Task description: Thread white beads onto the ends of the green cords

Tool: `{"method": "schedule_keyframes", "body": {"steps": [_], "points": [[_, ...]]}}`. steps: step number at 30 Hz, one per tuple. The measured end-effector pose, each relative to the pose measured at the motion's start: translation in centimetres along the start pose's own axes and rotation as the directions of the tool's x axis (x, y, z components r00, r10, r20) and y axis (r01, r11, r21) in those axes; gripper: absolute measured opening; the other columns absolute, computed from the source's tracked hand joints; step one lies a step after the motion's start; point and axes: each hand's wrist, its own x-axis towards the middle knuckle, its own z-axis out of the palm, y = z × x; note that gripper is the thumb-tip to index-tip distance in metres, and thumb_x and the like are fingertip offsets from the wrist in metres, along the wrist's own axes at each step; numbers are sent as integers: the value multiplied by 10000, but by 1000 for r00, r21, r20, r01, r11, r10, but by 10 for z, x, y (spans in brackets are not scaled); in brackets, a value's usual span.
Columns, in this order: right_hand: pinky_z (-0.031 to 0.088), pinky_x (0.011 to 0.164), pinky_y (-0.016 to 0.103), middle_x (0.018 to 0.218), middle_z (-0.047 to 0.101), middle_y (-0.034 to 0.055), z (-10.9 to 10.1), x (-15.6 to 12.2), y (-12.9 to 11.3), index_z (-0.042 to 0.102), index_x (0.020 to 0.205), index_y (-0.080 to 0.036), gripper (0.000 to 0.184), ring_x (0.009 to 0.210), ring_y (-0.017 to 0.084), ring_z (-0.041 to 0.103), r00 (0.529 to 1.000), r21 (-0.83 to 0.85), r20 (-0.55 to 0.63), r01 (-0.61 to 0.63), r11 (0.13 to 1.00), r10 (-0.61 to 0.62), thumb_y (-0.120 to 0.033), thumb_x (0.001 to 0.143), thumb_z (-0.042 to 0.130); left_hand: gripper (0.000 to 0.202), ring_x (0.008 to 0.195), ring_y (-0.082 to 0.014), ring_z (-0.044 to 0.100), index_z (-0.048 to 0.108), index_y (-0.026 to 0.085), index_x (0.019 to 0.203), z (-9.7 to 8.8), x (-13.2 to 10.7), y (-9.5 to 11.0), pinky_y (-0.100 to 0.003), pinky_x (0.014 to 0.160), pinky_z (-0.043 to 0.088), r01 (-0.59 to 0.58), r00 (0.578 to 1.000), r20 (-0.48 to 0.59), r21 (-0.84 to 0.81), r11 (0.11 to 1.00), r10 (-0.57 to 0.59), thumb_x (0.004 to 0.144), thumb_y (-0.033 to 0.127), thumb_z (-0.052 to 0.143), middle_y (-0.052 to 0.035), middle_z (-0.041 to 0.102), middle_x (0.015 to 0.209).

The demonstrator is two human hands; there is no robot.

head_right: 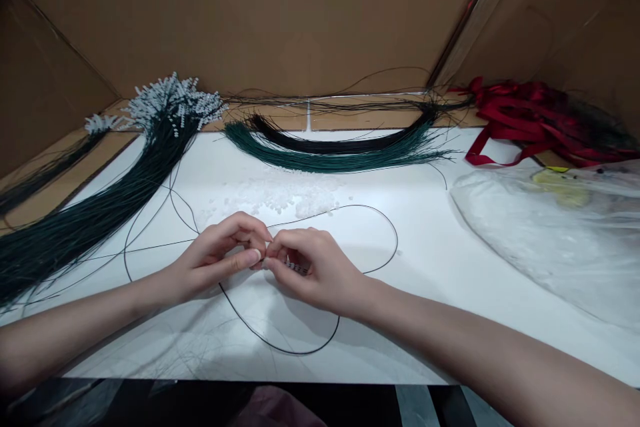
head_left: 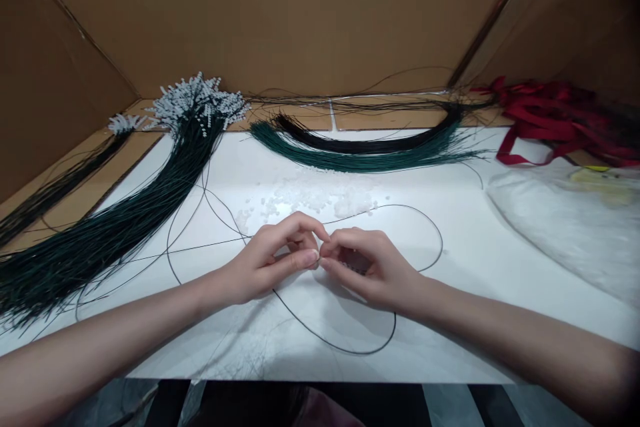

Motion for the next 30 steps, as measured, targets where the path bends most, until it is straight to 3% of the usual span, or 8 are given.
{"method": "schedule_keyframes", "body": {"steps": [11, 16, 21, 30], "points": [[369, 552, 221, 669, 561, -4, 1, 1, 0, 605, 784, -141, 114, 598, 97, 478, 1000, -17, -1, -14, 1000, 14, -144, 889, 562, 179, 803, -137, 590, 518, 190, 1157, 5, 1, -7, -239, 671, 443, -77, 997, -12, 105, 991, 79, 983, 227, 538, -32, 602, 896], [413, 567, 228, 692, 631, 19, 1, 1, 0, 628, 828, -145, 87, 609, 112, 536, 993, 49, -32, -112, 993, 113, -199, 892, 604, 188, 784, -136, 581, 501, 196, 1157, 6, 2, -7, -249, 684, 450, -47, 999, -20, 128, 991, 50, 983, 253, 543, -17, 585, 863], [438, 568, 223, 704, 618, 12, 2, 0, 2, 593, 802, -155, 139, 617, 109, 559, 986, 135, -83, -133, 982, 145, -248, 865, 674, 224, 744, -131, 571, 454, 216, 1205, 5, 4, -3, -246, 662, 434, -40, 999, 25, 159, 986, 37, 995, 265, 518, 8, 565, 808], [446, 578, 230, 696, 626, -3, 3, 1, 6, 515, 759, -182, 233, 644, 121, 581, 991, 201, -52, -114, 973, 126, -263, 836, 720, 253, 719, -127, 573, 418, 249, 1265, 6, 4, -9, -244, 651, 430, -84, 992, 110, 203, 975, 63, 1015, 223, 446, 24, 550, 786]]}}
